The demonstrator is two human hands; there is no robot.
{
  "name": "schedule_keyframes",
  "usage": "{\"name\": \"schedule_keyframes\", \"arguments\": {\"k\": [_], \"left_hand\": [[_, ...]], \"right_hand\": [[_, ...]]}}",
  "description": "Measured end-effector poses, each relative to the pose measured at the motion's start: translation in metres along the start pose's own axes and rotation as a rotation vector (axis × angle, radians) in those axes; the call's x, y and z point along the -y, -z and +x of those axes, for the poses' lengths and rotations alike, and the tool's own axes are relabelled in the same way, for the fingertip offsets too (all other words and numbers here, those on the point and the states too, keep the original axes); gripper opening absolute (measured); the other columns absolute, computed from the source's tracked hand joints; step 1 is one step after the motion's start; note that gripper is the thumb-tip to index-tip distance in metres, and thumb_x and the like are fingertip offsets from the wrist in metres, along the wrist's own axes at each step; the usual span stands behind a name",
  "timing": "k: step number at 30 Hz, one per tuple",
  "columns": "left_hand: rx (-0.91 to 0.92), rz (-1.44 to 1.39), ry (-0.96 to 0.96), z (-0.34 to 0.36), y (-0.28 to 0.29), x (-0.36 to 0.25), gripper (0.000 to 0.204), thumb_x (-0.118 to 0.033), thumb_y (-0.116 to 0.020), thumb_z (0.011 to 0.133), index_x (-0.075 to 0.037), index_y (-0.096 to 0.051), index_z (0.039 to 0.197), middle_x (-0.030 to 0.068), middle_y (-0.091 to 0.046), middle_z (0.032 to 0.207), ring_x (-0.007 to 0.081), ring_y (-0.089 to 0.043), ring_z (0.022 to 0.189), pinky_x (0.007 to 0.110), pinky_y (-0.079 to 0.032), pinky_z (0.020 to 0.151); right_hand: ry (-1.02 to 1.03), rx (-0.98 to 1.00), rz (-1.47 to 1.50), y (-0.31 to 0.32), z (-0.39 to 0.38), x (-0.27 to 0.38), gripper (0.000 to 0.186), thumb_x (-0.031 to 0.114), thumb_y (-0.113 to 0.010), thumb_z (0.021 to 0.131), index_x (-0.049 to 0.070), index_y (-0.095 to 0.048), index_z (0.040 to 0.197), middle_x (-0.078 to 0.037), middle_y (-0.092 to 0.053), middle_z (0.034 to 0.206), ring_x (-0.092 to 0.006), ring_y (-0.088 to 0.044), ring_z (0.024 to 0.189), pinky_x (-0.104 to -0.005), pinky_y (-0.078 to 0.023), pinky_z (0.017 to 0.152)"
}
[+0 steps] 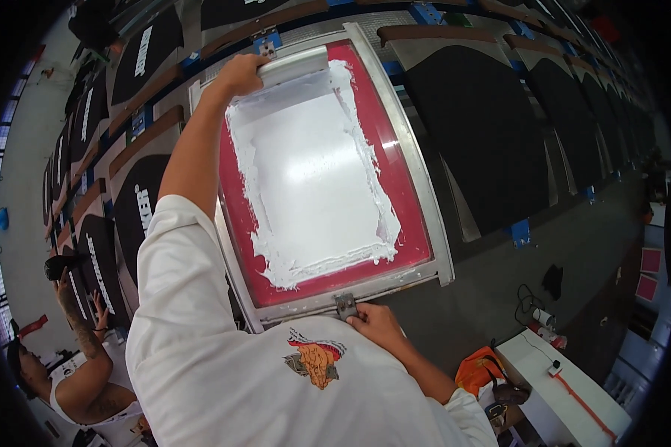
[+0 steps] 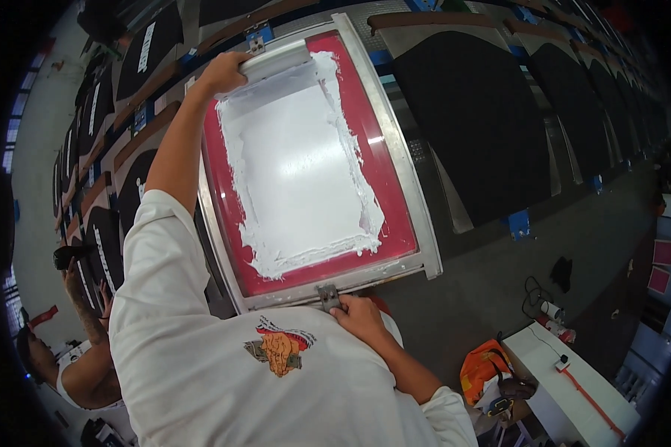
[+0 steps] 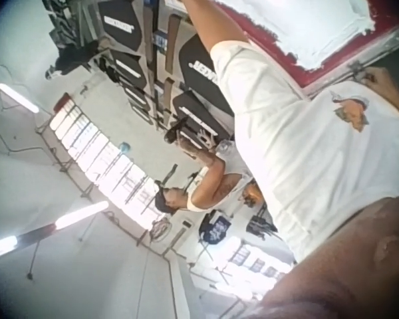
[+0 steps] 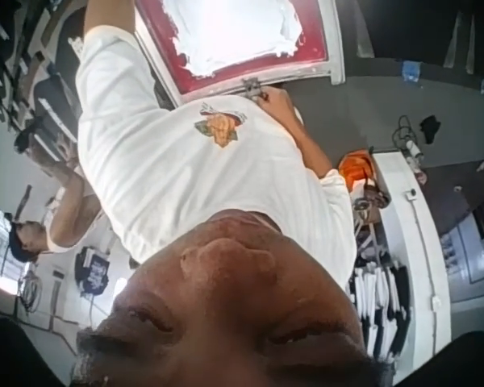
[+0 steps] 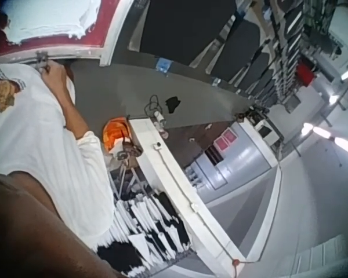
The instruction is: Manually applying ink to a screen and using a squeegee to print a design onto t-shirts.
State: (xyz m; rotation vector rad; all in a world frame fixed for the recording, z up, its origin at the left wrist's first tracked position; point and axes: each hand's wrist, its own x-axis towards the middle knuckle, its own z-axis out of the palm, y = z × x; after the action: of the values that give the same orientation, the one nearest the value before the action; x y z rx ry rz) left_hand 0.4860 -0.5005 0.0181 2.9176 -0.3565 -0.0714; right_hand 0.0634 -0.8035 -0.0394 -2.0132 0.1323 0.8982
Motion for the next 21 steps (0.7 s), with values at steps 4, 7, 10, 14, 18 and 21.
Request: {"name": "schedule_keyframes", "arguments": {"k": [4, 7, 10, 14, 18, 21], "left_hand": [[0.024, -0.004, -0.002, -0.051, -0.011, -0.015, 0.049, -0.003, -0.061, 0.064, -0.017, -0.067, 0.111, 0.0141, -0.067, 0.1, 0.0295, -0.065, 0.09, 0.039, -0.05, 0.083], [0.071, -0.014, 0.021, -0.121, -0.025, -0.07, 0.046, -0.004, -0.056, 0.069, -0.02, -0.066, 0.111, 0.0114, -0.068, 0.097, 0.0295, -0.064, 0.088, 0.041, -0.051, 0.078], [0.048, -0.012, 0.036, -0.218, -0.051, -0.133, 0.039, -0.004, -0.054, 0.075, -0.018, -0.064, 0.11, 0.0086, -0.064, 0.091, 0.0305, -0.063, 0.082, 0.044, -0.05, 0.07], [-0.204, -0.094, -0.008, -0.334, -0.072, -0.214, 0.034, 0.0, -0.056, 0.069, -0.009, -0.063, 0.102, 0.0103, -0.06, 0.083, 0.0277, -0.061, 0.076, 0.039, -0.049, 0.063], [-0.128, -0.192, 0.008, -0.337, -0.058, -0.217, 0.038, 0.001, -0.057, 0.067, -0.008, -0.063, 0.103, 0.0123, -0.061, 0.084, 0.0304, -0.062, 0.078, 0.042, -0.05, 0.065], [0.137, -0.227, 0.14, -0.28, -0.032, -0.177, 0.042, -0.001, -0.056, 0.067, -0.015, -0.065, 0.106, 0.0153, -0.065, 0.089, 0.0356, -0.062, 0.086, 0.046, -0.05, 0.074]], "right_hand": [[0.032, 0.032, -0.044, 0.002, 0.004, -0.001, 0.022, 0.024, -0.068, 0.076, 0.002, -0.062, 0.079, -0.015, -0.06, 0.065, -0.0304, -0.059, 0.061, -0.0392, -0.045, 0.058], [0.063, 0.021, -0.044, 0.003, 0.005, -0.003, 0.022, 0.024, -0.068, 0.076, 0.003, -0.064, 0.08, -0.014, -0.061, 0.066, -0.0295, -0.06, 0.063, -0.0379, -0.046, 0.06], [0.072, 0.057, -0.094, 0.011, 0.005, 0.003, 0.024, 0.025, -0.068, 0.076, 0.004, -0.066, 0.086, -0.014, -0.064, 0.072, -0.0291, -0.062, 0.068, -0.0366, -0.047, 0.063], [0.121, 0.041, -0.087, 0.009, 0.011, -0.004, 0.027, 0.027, -0.069, 0.076, 0.003, -0.067, 0.089, -0.014, -0.067, 0.077, -0.0297, -0.064, 0.073, -0.037, -0.048, 0.067], [0.139, 0.043, -0.088, 0.01, 0.013, -0.004, 0.024, 0.023, -0.069, 0.078, 0.0, -0.067, 0.082, -0.011, -0.065, 0.068, -0.0216, -0.061, 0.061, -0.0335, -0.047, 0.062], [0.116, 0.083, -0.097, 0.011, 0.013, -0.008, 0.028, 0.028, -0.069, 0.075, 0.003, -0.068, 0.089, -0.014, -0.067, 0.077, -0.0298, -0.064, 0.074, -0.0367, -0.049, 0.068]]}}
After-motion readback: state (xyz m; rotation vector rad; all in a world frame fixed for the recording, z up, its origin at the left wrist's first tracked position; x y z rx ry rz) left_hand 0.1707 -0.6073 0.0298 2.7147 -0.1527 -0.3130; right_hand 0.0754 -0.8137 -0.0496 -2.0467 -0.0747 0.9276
